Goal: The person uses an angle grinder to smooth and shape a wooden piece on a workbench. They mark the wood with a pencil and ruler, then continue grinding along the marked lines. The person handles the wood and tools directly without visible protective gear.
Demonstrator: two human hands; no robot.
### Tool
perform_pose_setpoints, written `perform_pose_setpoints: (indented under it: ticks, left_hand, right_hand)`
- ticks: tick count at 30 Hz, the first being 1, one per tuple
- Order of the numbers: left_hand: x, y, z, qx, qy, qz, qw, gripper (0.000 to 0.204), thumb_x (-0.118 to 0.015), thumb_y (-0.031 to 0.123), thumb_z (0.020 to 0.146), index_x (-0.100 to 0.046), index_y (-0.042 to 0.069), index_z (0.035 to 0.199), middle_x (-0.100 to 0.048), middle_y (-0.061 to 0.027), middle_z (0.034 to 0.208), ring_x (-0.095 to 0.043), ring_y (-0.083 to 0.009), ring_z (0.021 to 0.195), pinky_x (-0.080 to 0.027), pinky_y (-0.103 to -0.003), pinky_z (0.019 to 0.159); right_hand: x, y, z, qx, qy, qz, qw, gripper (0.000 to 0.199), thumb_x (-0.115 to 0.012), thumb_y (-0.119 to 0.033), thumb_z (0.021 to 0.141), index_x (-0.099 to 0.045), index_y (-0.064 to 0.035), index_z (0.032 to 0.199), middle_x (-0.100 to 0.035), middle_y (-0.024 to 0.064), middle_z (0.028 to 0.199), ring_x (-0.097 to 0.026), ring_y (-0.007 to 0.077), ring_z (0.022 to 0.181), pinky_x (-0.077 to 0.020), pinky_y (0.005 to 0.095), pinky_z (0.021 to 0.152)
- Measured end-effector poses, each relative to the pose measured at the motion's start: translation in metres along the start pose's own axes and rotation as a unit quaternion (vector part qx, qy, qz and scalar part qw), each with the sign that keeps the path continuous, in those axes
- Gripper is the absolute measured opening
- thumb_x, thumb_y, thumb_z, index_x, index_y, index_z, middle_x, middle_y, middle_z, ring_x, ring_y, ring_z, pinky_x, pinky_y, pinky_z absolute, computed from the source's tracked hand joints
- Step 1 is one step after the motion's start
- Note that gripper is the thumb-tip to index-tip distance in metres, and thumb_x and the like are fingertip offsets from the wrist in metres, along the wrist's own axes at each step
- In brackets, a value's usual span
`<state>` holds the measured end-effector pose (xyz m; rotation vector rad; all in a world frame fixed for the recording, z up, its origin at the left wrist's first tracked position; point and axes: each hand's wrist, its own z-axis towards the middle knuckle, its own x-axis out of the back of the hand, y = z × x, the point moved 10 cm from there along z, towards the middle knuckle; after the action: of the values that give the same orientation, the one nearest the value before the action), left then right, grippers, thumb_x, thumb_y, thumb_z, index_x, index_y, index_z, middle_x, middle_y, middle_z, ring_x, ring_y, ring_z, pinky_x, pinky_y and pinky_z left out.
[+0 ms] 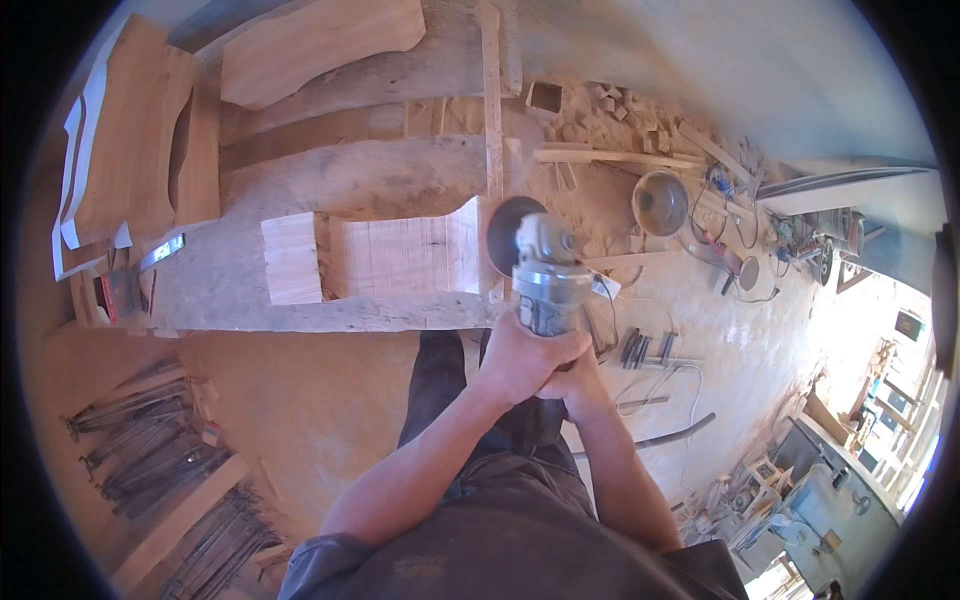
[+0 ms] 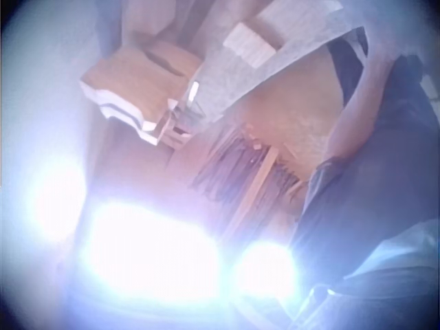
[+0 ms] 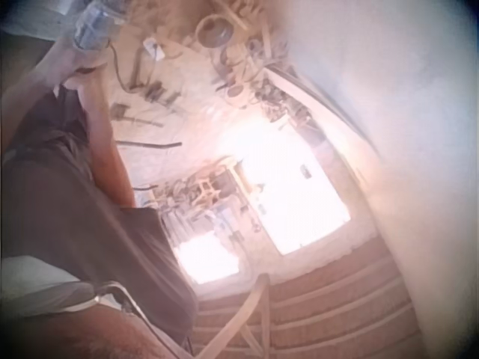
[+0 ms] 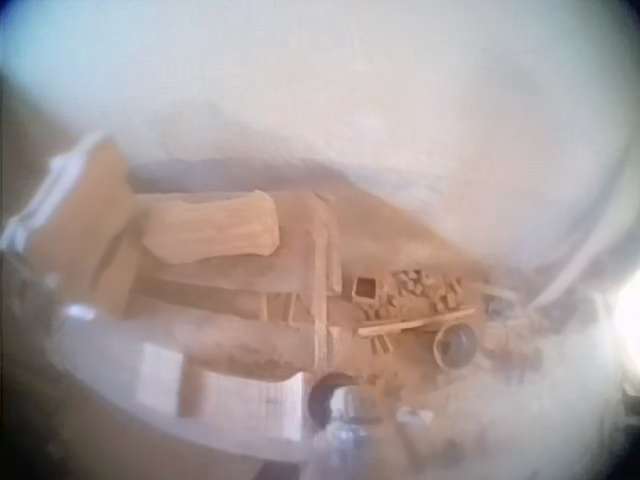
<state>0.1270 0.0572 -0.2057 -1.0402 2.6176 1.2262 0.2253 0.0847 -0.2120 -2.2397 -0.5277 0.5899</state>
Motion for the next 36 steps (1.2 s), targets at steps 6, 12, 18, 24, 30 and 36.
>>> perform_pose_setpoints:
  ticks: [6, 12, 18, 24, 30, 36]
  left_hand:
    - [0.007, 0.000, -0.013, -0.004, 0.015, -0.032, 0.999, 0.026, -0.084, 0.013, 0.083, -0.072, 0.005, 0.105, -0.072, -0.0019, 0.099, -0.067, -0.0096, 0.088, -0.056, -0.031, 0.081]
    - [-0.001, -0.004, -0.009, 0.008, 0.002, -0.019, 1.000, 0.027, -0.084, 0.011, 0.083, -0.073, 0.005, 0.106, -0.072, -0.0009, 0.094, -0.067, -0.0106, 0.085, -0.056, -0.030, 0.080]
    - [0.001, -0.005, -0.015, -0.002, 0.012, -0.042, 0.999, 0.024, -0.084, 0.010, 0.084, -0.073, 0.005, 0.105, -0.073, -0.0008, 0.096, -0.067, -0.0105, 0.085, -0.056, -0.031, 0.079]
    - [-0.006, -0.016, -0.013, 0.010, -0.010, 0.006, 1.000, 0.023, -0.084, 0.011, 0.084, -0.073, 0.006, 0.104, -0.072, -0.0002, 0.096, -0.066, -0.0100, 0.085, -0.056, -0.031, 0.078]
    - [0.003, 0.012, -0.002, -0.014, 0.010, -0.023, 1.000, 0.019, -0.084, 0.013, 0.085, -0.074, 0.006, 0.099, -0.072, 0.0001, 0.092, -0.066, -0.0101, 0.081, -0.055, -0.030, 0.076]
    - [0.009, -0.006, -0.020, -0.037, 0.022, -0.037, 0.998, 0.019, -0.084, 0.014, 0.086, -0.075, 0.006, 0.100, -0.072, -0.0002, 0.093, -0.067, -0.0104, 0.084, -0.056, -0.031, 0.079]
  right_hand:
    - [-0.016, -0.019, 0.000, -0.042, -0.078, -0.127, 0.988, 0.048, -0.078, -0.002, 0.063, -0.070, 0.0000, 0.110, -0.070, 0.0014, 0.096, -0.065, 0.0102, 0.088, -0.0547, 0.0300, 0.074]
    - [0.003, 0.006, -0.005, -0.004, -0.021, -0.070, 0.997, 0.057, -0.078, 0.000, 0.062, -0.068, -0.0009, 0.118, -0.071, 0.0023, 0.095, -0.066, 0.0110, 0.086, -0.0550, 0.0302, 0.074]
    - [-0.014, -0.027, -0.002, 0.020, -0.052, -0.112, 0.992, 0.051, -0.078, -0.001, 0.062, -0.069, -0.0004, 0.112, -0.072, 0.0019, 0.095, -0.067, 0.0113, 0.087, -0.0551, 0.0300, 0.076]
    - [-0.001, -0.002, -0.013, 0.010, -0.001, -0.013, 1.000, 0.044, -0.077, -0.002, 0.059, -0.070, 0.0016, 0.103, -0.071, 0.0014, 0.092, -0.066, 0.0104, 0.085, -0.0554, 0.0298, 0.074]
    - [-0.001, -0.007, 0.008, -0.027, -0.038, -0.079, 0.996, 0.027, -0.078, -0.003, 0.059, -0.072, 0.0005, 0.085, -0.068, 0.0005, 0.081, -0.065, 0.0105, 0.078, -0.0536, 0.0303, 0.069]
    - [-0.019, -0.019, -0.008, -0.052, -0.072, -0.133, 0.987, 0.056, -0.079, -0.004, 0.060, -0.068, 0.0003, 0.115, -0.071, 0.0048, 0.099, -0.067, 0.0159, 0.093, -0.0553, 0.0339, 0.084]
